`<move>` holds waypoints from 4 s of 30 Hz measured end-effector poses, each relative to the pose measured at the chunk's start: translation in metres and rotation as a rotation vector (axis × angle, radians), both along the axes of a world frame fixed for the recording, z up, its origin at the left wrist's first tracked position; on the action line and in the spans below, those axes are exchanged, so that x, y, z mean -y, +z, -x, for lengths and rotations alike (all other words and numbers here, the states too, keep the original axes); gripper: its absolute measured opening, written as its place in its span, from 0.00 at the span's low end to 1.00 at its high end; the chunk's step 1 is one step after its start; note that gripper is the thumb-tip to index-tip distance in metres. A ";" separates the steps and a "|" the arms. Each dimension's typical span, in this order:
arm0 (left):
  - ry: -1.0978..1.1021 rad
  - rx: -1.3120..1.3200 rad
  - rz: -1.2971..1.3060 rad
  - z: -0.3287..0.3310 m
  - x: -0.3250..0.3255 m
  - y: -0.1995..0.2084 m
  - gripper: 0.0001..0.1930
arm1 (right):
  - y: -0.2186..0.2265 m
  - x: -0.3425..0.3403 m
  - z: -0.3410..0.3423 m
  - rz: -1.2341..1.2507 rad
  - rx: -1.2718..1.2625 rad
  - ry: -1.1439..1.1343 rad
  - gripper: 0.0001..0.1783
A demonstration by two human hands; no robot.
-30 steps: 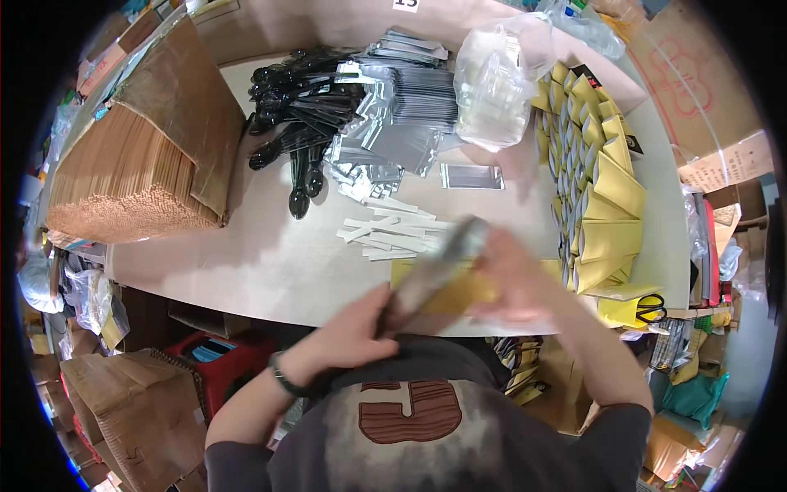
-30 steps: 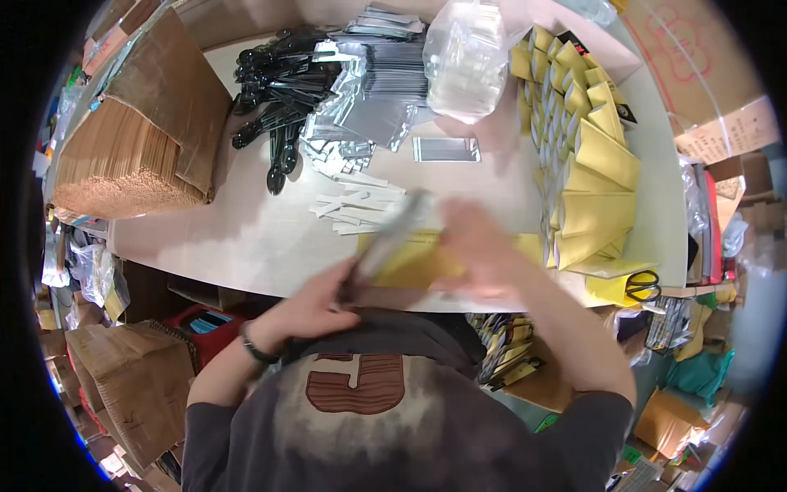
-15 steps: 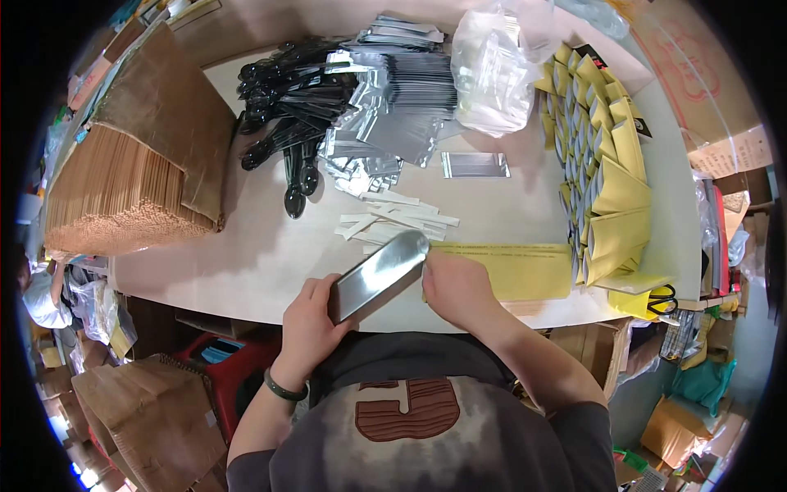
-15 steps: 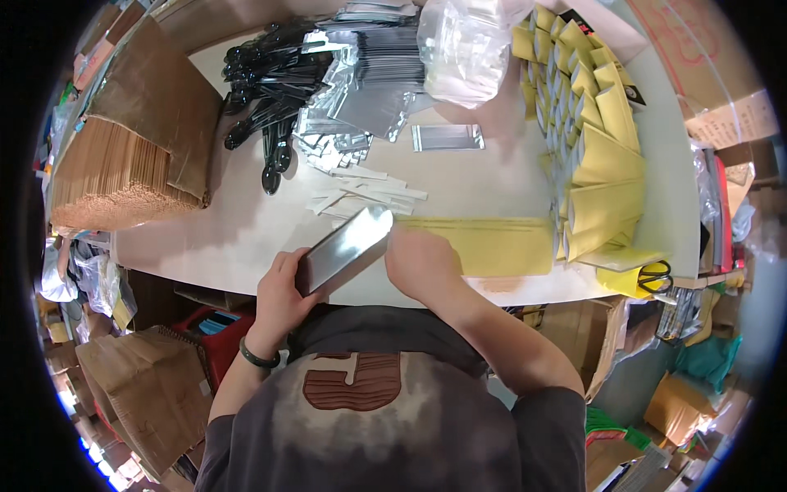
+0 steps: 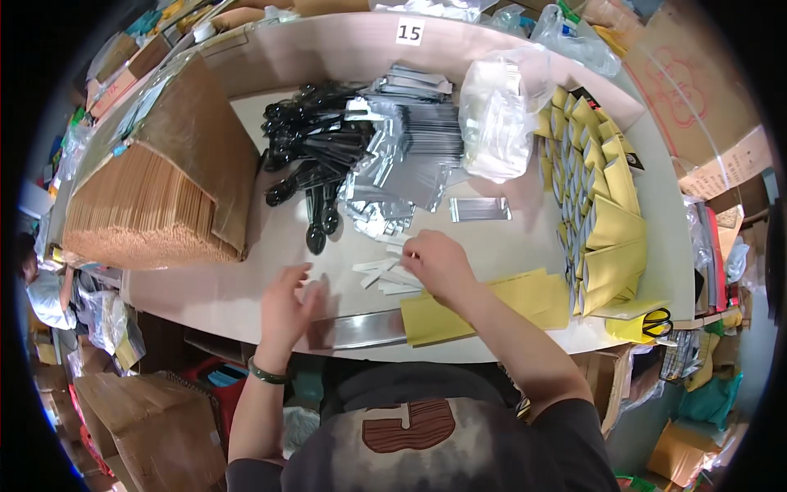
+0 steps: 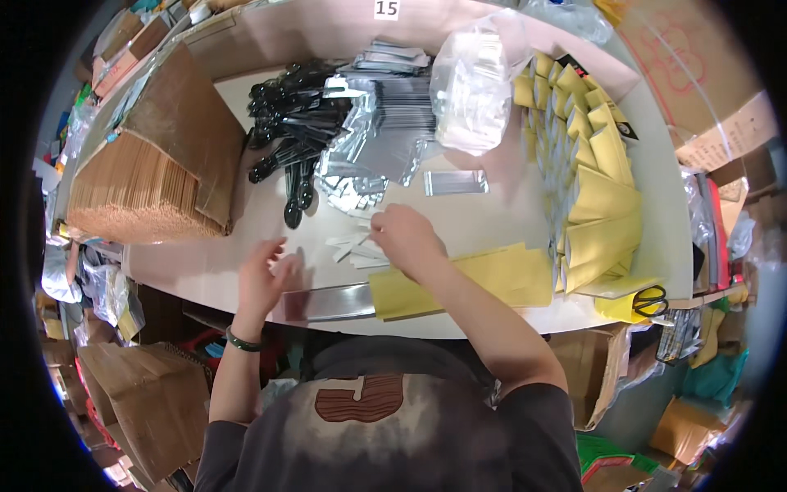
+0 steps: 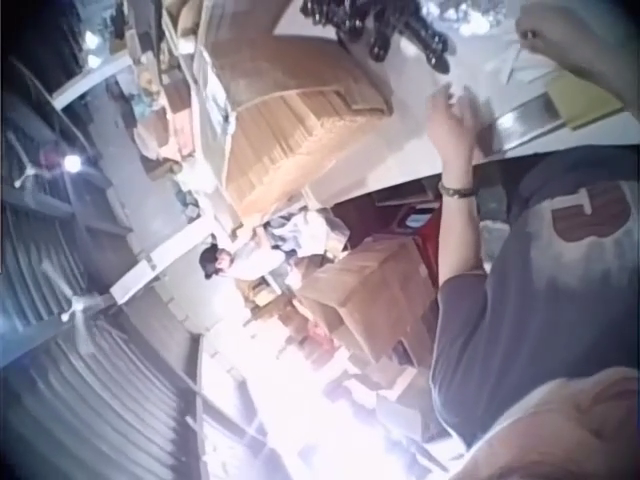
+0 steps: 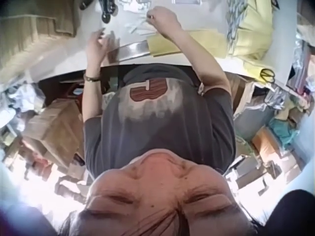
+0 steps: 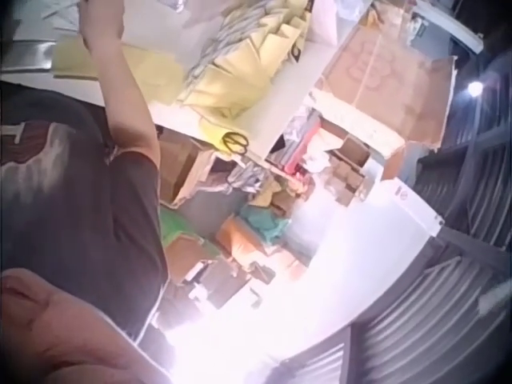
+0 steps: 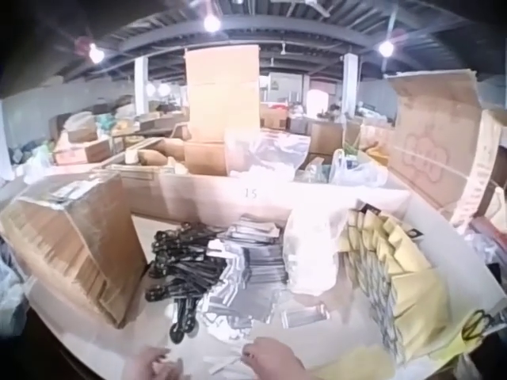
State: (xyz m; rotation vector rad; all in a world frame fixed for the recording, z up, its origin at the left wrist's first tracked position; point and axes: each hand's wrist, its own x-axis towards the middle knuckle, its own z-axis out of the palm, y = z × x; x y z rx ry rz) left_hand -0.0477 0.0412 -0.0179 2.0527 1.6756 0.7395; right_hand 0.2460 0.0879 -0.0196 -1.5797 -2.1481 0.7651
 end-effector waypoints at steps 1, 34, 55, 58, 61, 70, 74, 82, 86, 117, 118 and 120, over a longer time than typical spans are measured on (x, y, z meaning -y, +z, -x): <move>0.170 0.030 0.049 0.001 -0.002 0.003 0.20 | 0.003 0.005 -0.001 -0.133 -0.027 0.054 0.08; 0.034 0.073 -0.281 0.009 0.080 0.006 0.14 | 0.017 0.080 0.028 -0.364 -0.148 0.330 0.20; 0.445 -0.800 -0.152 0.137 -0.113 0.181 0.12 | 0.005 0.102 0.000 -0.319 0.114 0.539 0.23; 0.370 -0.360 -0.523 0.155 -0.082 0.181 0.15 | 0.017 0.092 -0.013 -0.212 0.131 0.512 0.22; 0.599 0.290 -0.343 0.146 0.001 0.132 0.10 | 0.009 0.086 -0.026 -0.131 -0.003 0.500 0.21; 0.143 0.206 0.504 0.073 0.058 0.020 0.04 | 0.010 0.089 -0.024 -0.265 0.172 0.556 0.23; 0.111 0.206 0.340 0.008 0.057 0.006 0.09 | -0.002 0.096 -0.005 -0.343 0.079 0.547 0.25; 0.101 0.101 0.138 -0.071 0.051 0.002 0.18 | 0.007 0.101 0.008 -0.283 0.084 0.376 0.29; -0.292 0.380 0.195 -0.096 0.063 0.026 0.30 | 0.004 0.096 0.006 -0.293 0.061 0.346 0.28; -0.107 -0.066 0.211 -0.059 0.055 0.015 0.29 | -0.002 0.088 -0.017 0.103 0.209 -0.132 0.18; -0.177 -0.131 0.241 -0.053 0.056 0.017 0.31 | -0.002 0.084 -0.017 0.135 0.174 -0.159 0.17; -0.237 -0.191 0.261 -0.047 0.050 0.023 0.32 | 0.006 0.077 -0.011 0.228 0.195 -0.132 0.15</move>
